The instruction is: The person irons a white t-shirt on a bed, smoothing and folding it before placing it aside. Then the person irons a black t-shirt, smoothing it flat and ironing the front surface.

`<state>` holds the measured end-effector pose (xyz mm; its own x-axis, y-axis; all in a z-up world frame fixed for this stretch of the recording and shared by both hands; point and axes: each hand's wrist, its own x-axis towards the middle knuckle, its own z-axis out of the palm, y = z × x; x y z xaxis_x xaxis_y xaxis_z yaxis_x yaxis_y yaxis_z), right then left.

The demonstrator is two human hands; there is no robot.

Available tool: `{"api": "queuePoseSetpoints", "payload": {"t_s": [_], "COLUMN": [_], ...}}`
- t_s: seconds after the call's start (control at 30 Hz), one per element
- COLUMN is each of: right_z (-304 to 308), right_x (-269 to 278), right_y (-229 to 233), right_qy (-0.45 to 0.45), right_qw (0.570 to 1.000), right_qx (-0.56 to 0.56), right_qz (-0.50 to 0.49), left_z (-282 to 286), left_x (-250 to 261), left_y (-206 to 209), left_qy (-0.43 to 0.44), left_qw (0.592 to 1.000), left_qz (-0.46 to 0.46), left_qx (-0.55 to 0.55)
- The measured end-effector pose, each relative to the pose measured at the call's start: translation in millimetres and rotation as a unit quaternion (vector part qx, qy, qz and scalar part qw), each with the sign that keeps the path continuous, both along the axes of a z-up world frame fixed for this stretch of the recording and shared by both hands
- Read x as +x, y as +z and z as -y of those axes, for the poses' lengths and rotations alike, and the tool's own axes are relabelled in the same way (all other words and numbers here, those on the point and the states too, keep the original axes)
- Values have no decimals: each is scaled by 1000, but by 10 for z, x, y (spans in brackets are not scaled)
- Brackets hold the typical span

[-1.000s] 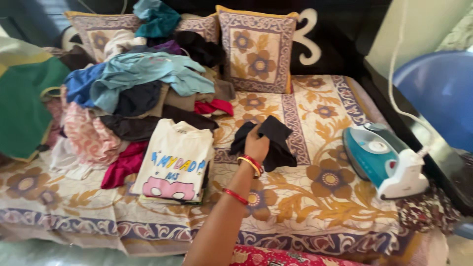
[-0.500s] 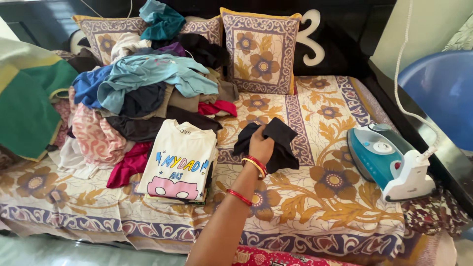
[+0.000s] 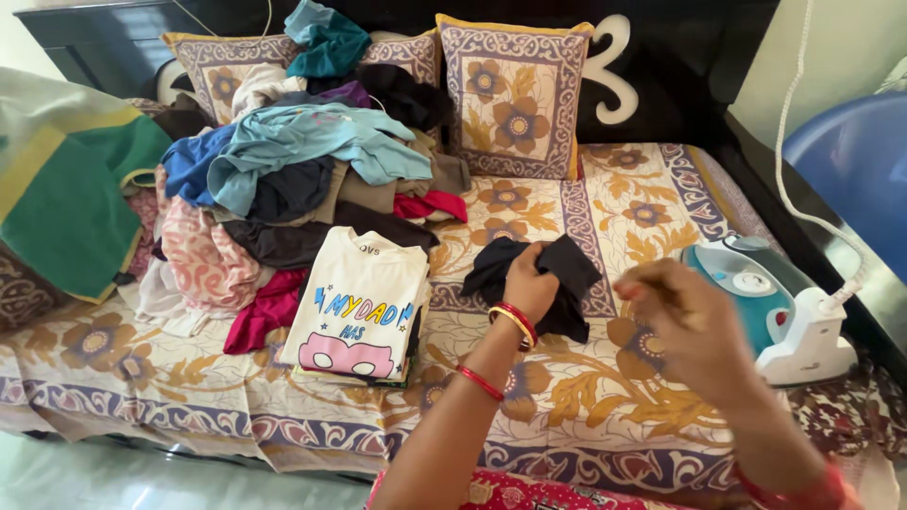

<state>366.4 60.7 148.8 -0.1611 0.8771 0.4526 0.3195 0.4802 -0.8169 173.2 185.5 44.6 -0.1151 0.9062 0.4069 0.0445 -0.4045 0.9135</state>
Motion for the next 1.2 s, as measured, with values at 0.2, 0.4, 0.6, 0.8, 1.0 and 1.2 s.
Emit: {"api": "queuePoseSetpoints", "payload": {"t_s": [0.2,0.4,0.6,0.8,1.0,1.2], "right_z": [-186,-356,-447,-470,-356,-168], "right_x": [-278,-170,242,710,1031,924], "right_y": [-213,-267,-145,-98,103,345], "right_qy": [-101,-168,-194,-259,-264,-263], "right_qw": [933,945,972,935,922,932], "right_qx": [213,141,106,232,282,248], "right_qz": [272,244,78,65,-1,-41], "left_z": [82,66,376,693,590,471], "left_x": [71,108,179,191,-58,-331], "left_y": [-8,-77,242,552,527,499], "left_qy": [-39,-63,-90,-7,88,27], "left_qw": [998,994,988,939,908,941], "left_qz": [-38,-87,-120,-326,-382,-335], "left_qx": [15,38,-46,108,147,46]}}
